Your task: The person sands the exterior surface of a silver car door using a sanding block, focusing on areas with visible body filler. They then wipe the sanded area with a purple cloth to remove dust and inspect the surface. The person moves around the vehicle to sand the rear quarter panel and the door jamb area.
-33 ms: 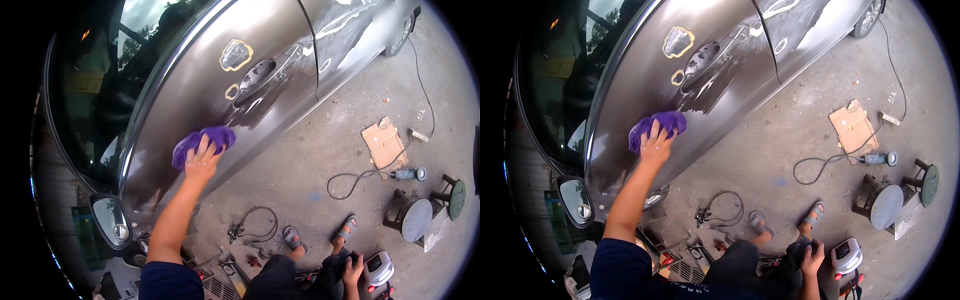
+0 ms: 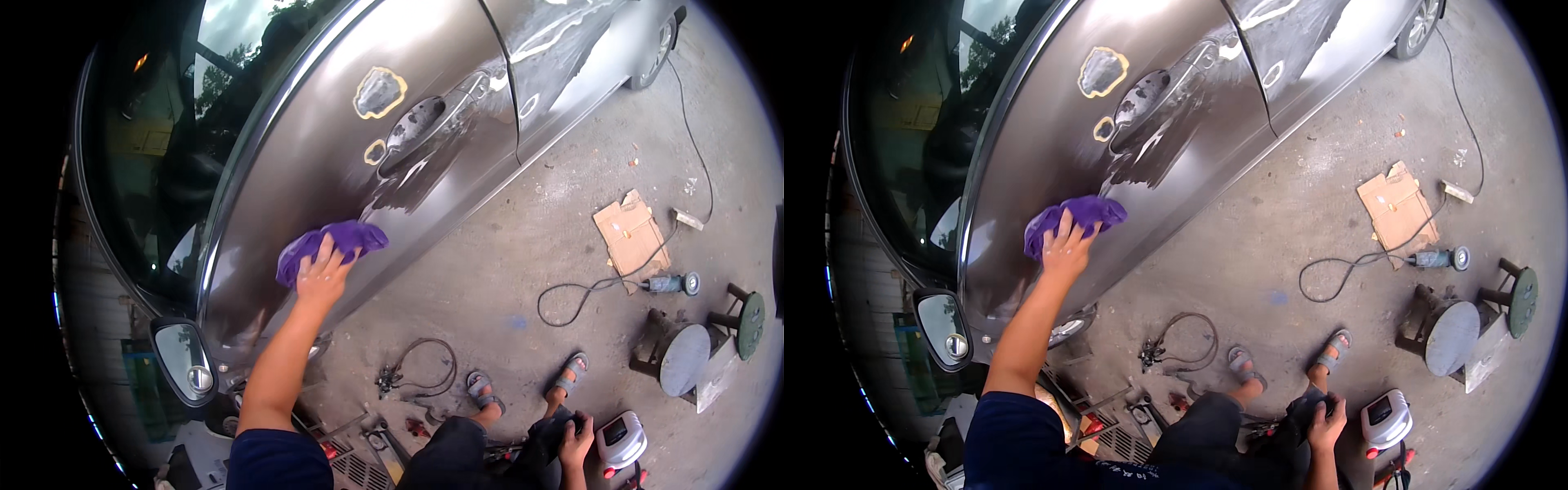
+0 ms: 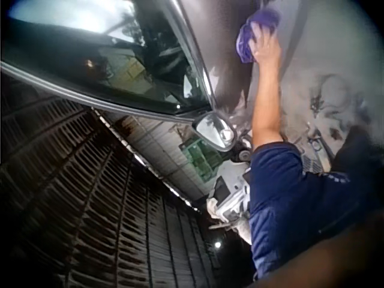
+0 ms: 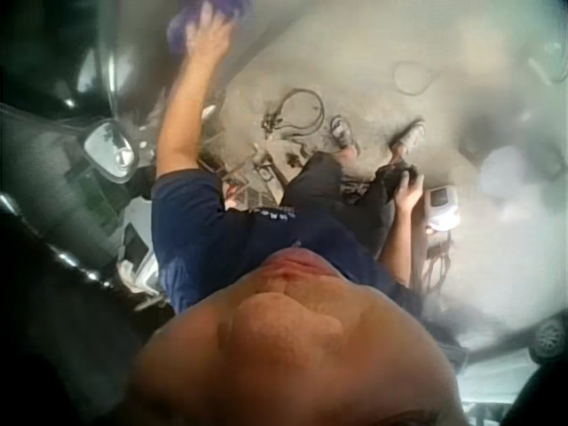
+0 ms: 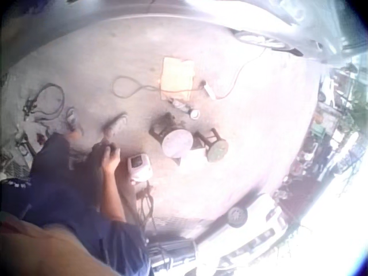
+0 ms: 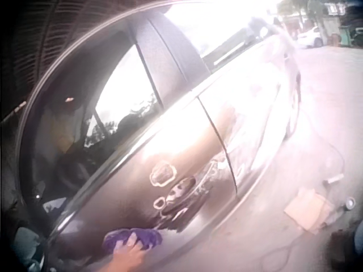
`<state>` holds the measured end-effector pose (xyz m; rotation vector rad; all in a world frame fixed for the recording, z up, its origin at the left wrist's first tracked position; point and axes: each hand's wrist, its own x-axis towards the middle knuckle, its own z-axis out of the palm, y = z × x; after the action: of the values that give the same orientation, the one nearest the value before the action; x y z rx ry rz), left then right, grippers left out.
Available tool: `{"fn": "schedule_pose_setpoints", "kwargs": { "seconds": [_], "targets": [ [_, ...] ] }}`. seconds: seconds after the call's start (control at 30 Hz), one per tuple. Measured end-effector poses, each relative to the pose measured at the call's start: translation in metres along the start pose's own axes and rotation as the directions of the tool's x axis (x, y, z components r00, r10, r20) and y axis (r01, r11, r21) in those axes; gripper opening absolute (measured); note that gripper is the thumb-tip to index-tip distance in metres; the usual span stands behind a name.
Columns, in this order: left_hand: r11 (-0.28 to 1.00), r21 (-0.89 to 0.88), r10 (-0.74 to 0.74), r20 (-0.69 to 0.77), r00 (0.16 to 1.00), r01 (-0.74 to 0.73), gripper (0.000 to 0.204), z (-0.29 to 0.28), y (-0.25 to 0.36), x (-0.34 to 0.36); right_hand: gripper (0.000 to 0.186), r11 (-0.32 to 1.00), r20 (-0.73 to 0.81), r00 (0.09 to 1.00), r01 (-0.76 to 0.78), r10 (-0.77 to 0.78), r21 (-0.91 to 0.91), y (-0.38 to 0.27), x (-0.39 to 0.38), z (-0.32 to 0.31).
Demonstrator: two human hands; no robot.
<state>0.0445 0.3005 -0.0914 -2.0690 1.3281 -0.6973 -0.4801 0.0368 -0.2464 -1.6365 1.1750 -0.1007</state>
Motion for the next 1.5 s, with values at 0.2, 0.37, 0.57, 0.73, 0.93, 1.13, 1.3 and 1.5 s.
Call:
{"fn": "schedule_pose_setpoints", "kwargs": {
  "seconds": [0.2, 0.37, 0.57, 0.73, 0.93, 1.13, 1.3, 1.5],
  "targets": [
    [0.965, 0.008, -0.257, -0.199, 0.946, 0.264, 0.045, -0.023, 0.023, 0.103, 0.027, 1.000, 0.001, 1.000, -0.004, 0.004, 0.005, 0.032, -0.002, 0.019],
    [0.990, 0.101, -0.083, -0.109, 0.991, 0.095, 0.052, 0.002, 0.045, 0.102, 0.026, 0.995, -0.060, 0.997, -0.051, 0.057, 0.091, 0.035, -0.007, 0.037],
    [0.987, -0.159, 0.071, 0.310, 0.948, -0.022, 0.056, 0.038, 0.044, 0.004, 0.025, 0.998, -0.050, 0.999, -0.015, 0.019, 0.063, 0.049, -0.019, 0.053],
    [0.984, -0.100, 0.129, -0.177, 0.976, -0.148, 0.046, 0.010, 0.070, 0.155, 0.026, 0.995, -0.050, 0.997, -0.050, 0.054, 0.084, 0.074, -0.020, 0.057],
    [0.831, -0.534, 0.106, -0.119, 0.987, -0.153, 0.050, 0.030, 0.087, 0.180, 0.027, 0.997, -0.073, 0.996, -0.047, 0.052, 0.066, 0.069, -0.023, 0.070],
    [0.999, -0.019, -0.040, 0.254, 0.966, 0.047, 0.059, 0.059, 0.043, -0.058, 0.027, 0.990, -0.030, 0.995, -0.091, 0.095, 0.107, 0.061, -0.027, 0.075],
    [0.982, -0.090, 0.173, 0.057, 0.983, -0.167, 0.055, 0.033, 0.044, 0.038, 0.026, 0.995, -0.037, 0.997, -0.057, 0.060, 0.084, 0.069, -0.022, 0.070],
    [0.941, -0.233, 0.208, -0.178, 0.962, -0.247, 0.034, 0.033, 0.107, 0.223, 0.026, 0.998, -0.064, 0.998, -0.012, 0.016, 0.065, 0.078, -0.019, 0.068]
  ]
}}
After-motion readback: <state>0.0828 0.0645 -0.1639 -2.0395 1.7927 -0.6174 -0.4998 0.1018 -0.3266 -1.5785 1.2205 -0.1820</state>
